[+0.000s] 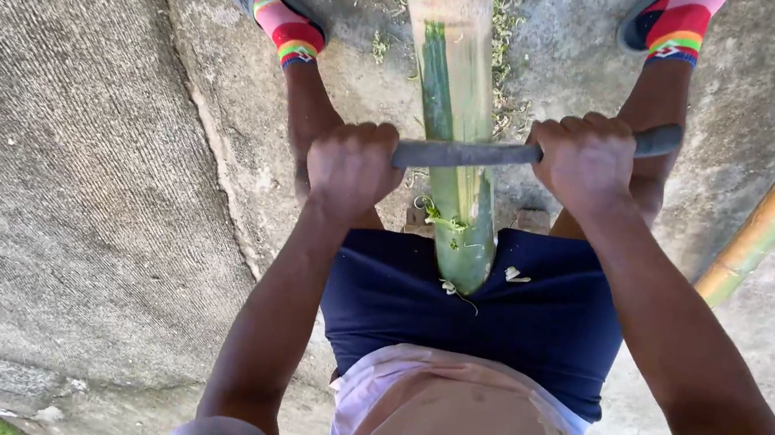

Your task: Scraping the outer surface of a bamboo pole with a metal tool.

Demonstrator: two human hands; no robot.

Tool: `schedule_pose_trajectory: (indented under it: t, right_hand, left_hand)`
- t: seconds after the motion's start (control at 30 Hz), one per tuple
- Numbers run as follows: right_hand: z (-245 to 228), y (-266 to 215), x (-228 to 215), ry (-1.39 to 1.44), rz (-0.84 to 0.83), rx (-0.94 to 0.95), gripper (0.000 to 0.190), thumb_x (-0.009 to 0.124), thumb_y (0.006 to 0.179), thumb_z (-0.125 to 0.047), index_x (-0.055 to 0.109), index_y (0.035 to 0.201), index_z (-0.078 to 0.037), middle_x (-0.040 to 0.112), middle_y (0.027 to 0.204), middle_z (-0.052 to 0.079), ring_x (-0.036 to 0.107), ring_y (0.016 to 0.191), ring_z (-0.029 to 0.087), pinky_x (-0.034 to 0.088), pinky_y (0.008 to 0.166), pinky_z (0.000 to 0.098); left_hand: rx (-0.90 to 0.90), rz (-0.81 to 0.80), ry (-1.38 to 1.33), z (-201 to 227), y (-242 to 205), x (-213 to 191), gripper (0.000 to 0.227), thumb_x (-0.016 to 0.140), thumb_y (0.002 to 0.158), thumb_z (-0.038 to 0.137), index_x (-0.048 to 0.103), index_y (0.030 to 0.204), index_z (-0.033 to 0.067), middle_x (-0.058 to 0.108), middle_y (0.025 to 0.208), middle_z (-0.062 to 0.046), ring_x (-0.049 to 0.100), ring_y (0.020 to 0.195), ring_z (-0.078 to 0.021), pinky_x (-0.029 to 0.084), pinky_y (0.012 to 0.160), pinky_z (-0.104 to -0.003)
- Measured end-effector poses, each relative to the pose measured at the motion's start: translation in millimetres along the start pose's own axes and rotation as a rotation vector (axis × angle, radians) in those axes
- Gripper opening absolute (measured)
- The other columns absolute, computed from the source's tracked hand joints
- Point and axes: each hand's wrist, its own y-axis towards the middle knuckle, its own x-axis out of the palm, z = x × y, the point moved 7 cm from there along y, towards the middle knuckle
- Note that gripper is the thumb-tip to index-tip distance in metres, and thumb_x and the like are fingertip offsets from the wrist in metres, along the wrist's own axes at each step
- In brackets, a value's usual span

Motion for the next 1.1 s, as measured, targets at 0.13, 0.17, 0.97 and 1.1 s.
schedule_pose_trajectory:
  t: [0.13, 0.17, 0.97, 1.1]
  right_hand:
    - [16, 33, -1, -0.065, 0.028, 0.011, 0.013, 0.076, 0.083, -0.018, 0.071, 0.071, -0.021, 0.065, 0.065, 0.002, 0.064, 0.063, 0.021, 0.05, 0.059, 0.0389]
    - [22, 41, 4, -0.064, -0.008, 0.022, 0.014, 0.075, 0.088, -0.016, 0.073, 0.075, -0.02, 0.064, 0.063, 0.002, 0.063, 0.059, 0.02, 0.049, 0.057, 0.038]
    - [15, 57, -11, -0.185, 0.033, -0.027, 0.016, 0.071, 0.088, -0.018, 0.071, 0.072, -0.019, 0.067, 0.067, 0.004, 0.065, 0.063, 0.022, 0.05, 0.063, 0.0384]
    - [24, 90, -15, -0.244, 0.076, -0.056, 0.011, 0.071, 0.088, -0.02, 0.074, 0.078, -0.019, 0.067, 0.068, 0.002, 0.064, 0.064, 0.019, 0.05, 0.063, 0.0366]
  left_hand:
    - [0.049, 0.066, -0.006, -15, 37, -12, 0.015, 0.074, 0.077, 0.021, 0.062, 0.072, 0.013, 0.066, 0.068, -0.005, 0.069, 0.061, -0.0253, 0.055, 0.055, -0.041]
    - [0.043, 0.028, 0.008, -20, 47, -12, 0.016, 0.074, 0.081, 0.021, 0.063, 0.072, 0.013, 0.067, 0.068, -0.006, 0.069, 0.06, -0.025, 0.054, 0.051, -0.042]
    - [0.07, 0.097, -0.004, -36, 53, -7, 0.017, 0.073, 0.082, 0.023, 0.064, 0.072, 0.0133, 0.068, 0.067, -0.006, 0.069, 0.057, -0.0238, 0.055, 0.048, -0.04]
    - [0.098, 0.195, -0.005, -52, 84, -19, 0.018, 0.073, 0.084, 0.024, 0.064, 0.073, 0.0135, 0.068, 0.068, -0.007, 0.068, 0.056, -0.0247, 0.054, 0.048, -0.041]
